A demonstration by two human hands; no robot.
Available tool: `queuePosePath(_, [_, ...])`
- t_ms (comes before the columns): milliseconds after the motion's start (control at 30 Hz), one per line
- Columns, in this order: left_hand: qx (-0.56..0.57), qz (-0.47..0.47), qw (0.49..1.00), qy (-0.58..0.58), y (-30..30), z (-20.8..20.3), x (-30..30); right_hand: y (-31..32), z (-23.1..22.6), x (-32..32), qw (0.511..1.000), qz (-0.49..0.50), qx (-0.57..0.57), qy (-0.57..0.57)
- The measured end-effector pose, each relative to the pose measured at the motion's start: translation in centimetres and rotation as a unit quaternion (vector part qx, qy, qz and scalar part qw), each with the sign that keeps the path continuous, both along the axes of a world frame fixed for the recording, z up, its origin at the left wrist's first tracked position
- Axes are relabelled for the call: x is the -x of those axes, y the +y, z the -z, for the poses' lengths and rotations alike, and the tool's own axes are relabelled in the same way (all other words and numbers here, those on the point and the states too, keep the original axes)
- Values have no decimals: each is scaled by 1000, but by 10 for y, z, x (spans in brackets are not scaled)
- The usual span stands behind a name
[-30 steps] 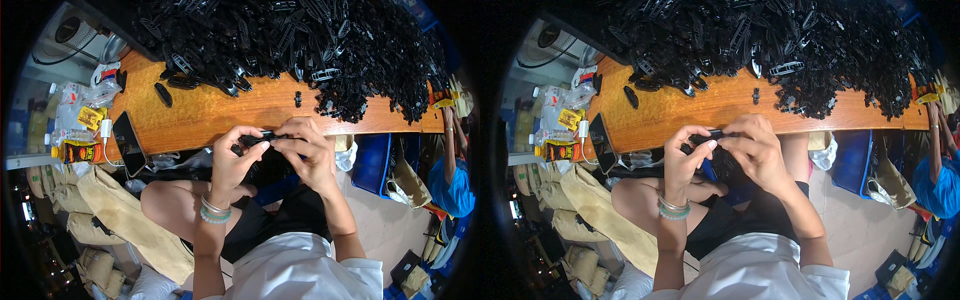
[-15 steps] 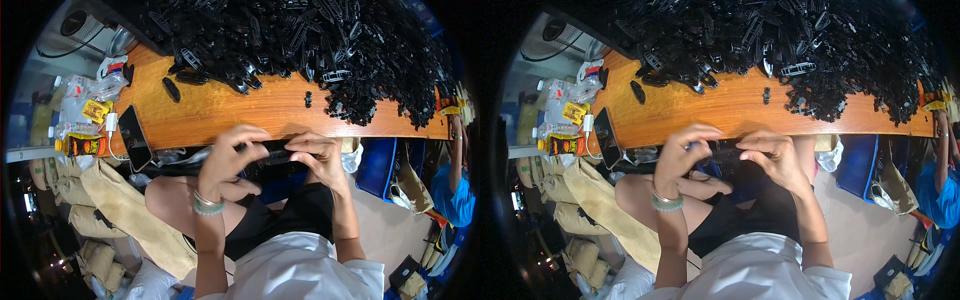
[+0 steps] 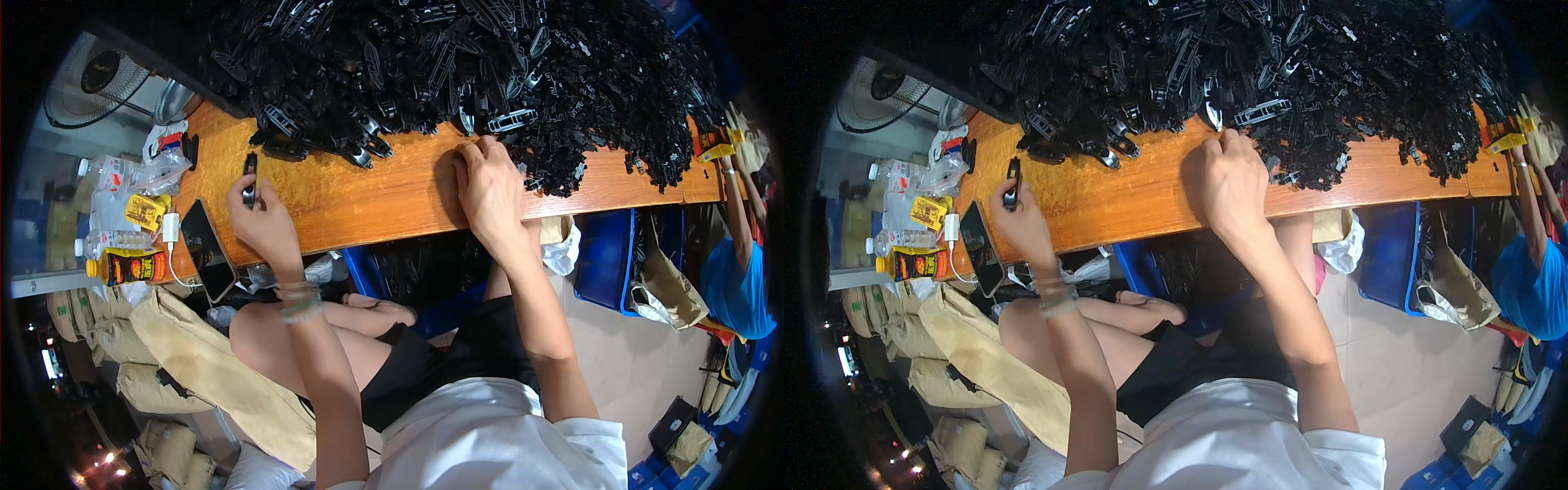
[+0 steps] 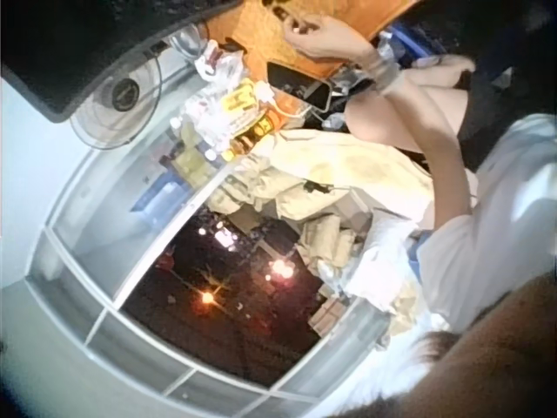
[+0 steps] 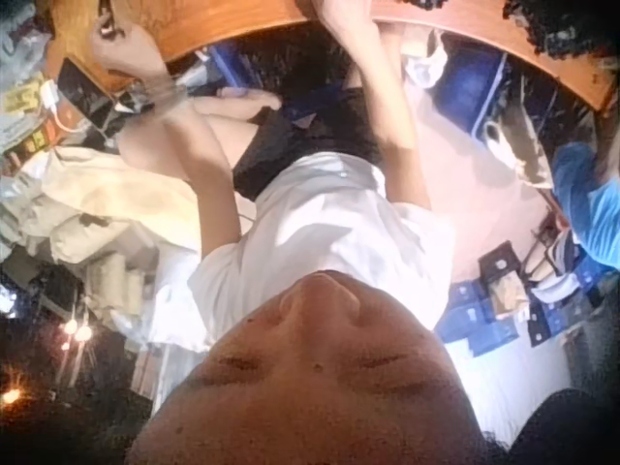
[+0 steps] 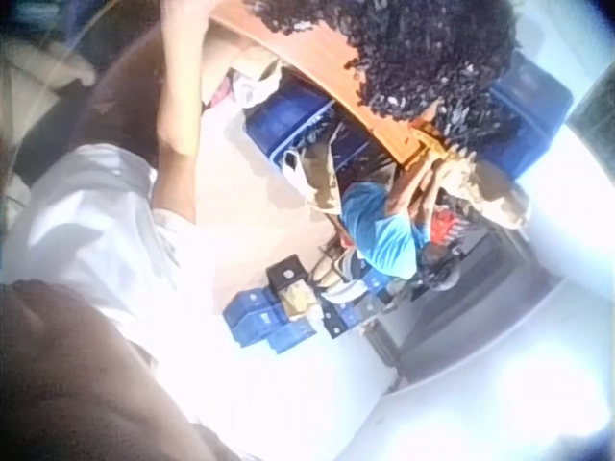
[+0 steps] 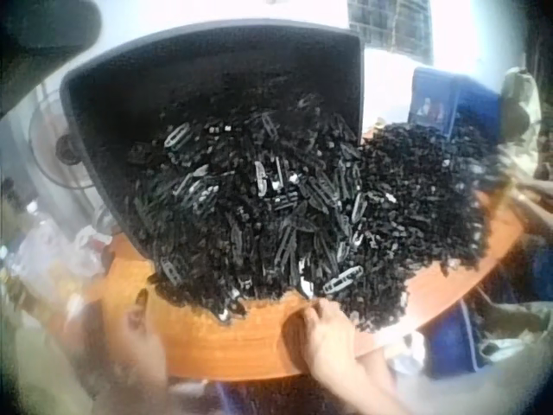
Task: The person repeatedly picks up plastic parts from piles on the table and fits them together by hand.
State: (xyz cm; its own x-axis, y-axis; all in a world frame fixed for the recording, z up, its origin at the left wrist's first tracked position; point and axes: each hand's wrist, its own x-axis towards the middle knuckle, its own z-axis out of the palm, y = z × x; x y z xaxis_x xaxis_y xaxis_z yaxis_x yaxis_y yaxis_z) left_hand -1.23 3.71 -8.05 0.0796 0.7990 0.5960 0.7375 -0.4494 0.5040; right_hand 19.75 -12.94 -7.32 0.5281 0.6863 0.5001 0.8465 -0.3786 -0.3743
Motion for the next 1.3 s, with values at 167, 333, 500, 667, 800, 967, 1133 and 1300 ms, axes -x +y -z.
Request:
queuePosePath(167, [300,283,852,-322,-79,-46,-22,-13,-15,8,923,-133,-109,345])
queuePosePath(333, [414,417,761,-276,-105,-40,-28,-40,-15,21,730,-250,-247,586])
queuePosePath(500, [457,426,726,-288,-112,-40,-32,-45,-28,30,792,-234,-231,514])
queuePosePath(667, [466,428,723,-277,-111,-42,-30,-41,-28,36,856,-235,-190,420])
queuePosePath(800, [487,422,708,-289,-113,-43,-31,-43,-30,40,925,-195,-172,278])
queuePosePath(967, [443,397,736,-322,-128,-37,-39,-43,-16,63,849,-117,-261,444])
queuePosePath(1133, [486,403,686,-363,-121,-45,-39,-48,-24,58,816,-130,-250,504])
queuePosePath(1300, [541,438,637,-330,-114,-39,-33,-49,-24,57,854,-147,-195,460])
